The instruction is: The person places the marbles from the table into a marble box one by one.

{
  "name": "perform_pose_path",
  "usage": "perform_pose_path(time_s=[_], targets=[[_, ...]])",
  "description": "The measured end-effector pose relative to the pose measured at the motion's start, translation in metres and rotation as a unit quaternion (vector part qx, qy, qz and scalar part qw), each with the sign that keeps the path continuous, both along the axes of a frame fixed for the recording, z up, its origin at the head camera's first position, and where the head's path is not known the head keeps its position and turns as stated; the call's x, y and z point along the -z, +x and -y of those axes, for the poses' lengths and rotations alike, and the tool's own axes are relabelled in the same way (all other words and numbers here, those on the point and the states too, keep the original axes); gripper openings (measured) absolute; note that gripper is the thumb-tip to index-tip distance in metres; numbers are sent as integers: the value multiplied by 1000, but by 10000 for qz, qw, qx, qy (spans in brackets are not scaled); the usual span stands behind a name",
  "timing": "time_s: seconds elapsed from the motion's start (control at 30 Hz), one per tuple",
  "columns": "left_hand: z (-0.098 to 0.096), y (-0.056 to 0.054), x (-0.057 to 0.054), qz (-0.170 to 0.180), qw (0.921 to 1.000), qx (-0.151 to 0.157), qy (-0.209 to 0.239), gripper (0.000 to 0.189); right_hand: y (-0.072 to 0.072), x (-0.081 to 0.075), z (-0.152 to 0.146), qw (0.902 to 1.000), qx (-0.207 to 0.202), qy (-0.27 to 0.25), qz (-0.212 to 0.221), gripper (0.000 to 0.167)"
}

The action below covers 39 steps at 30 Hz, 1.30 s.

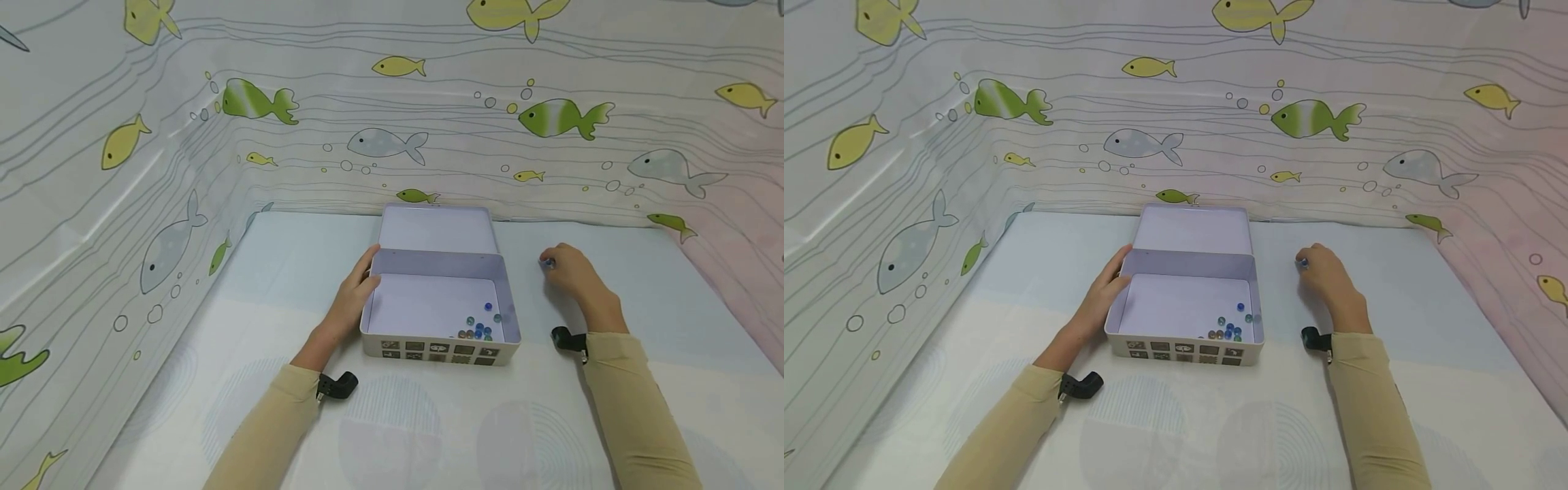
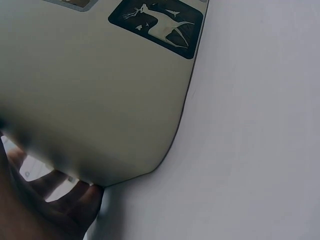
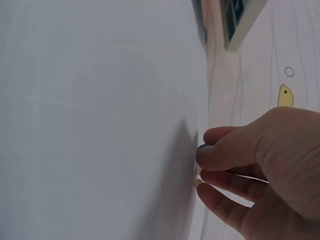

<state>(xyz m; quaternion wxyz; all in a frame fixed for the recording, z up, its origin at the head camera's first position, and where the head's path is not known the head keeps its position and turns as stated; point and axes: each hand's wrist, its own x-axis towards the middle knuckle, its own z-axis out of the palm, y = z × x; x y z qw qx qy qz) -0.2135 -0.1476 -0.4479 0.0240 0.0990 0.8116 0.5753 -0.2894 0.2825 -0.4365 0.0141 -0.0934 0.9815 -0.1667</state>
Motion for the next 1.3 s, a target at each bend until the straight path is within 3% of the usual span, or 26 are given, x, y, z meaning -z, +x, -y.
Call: perform_pose_path(time_s=[0.37, 0.87, 0.97, 1.17, 1.3], targets=[[-2, 1, 2, -165, 9998, -95, -18, 60, 3, -1, -2, 9998, -28, 47, -172, 31], [0, 0, 2, -34, 10000, 36, 12, 59, 2, -7, -5, 9992, -92, 72, 373, 25], [0, 2, -5, 63, 9999, 82, 8, 60, 3, -8, -4, 9989, -81, 58, 453, 26], [-4, 16, -32, 127, 9998, 115, -48, 61, 5, -13, 3, 9982, 23, 34, 604, 28], [-5, 20, -37, 113, 9999, 124, -18, 61, 7, -20, 10, 9986, -33, -4, 527, 26]])
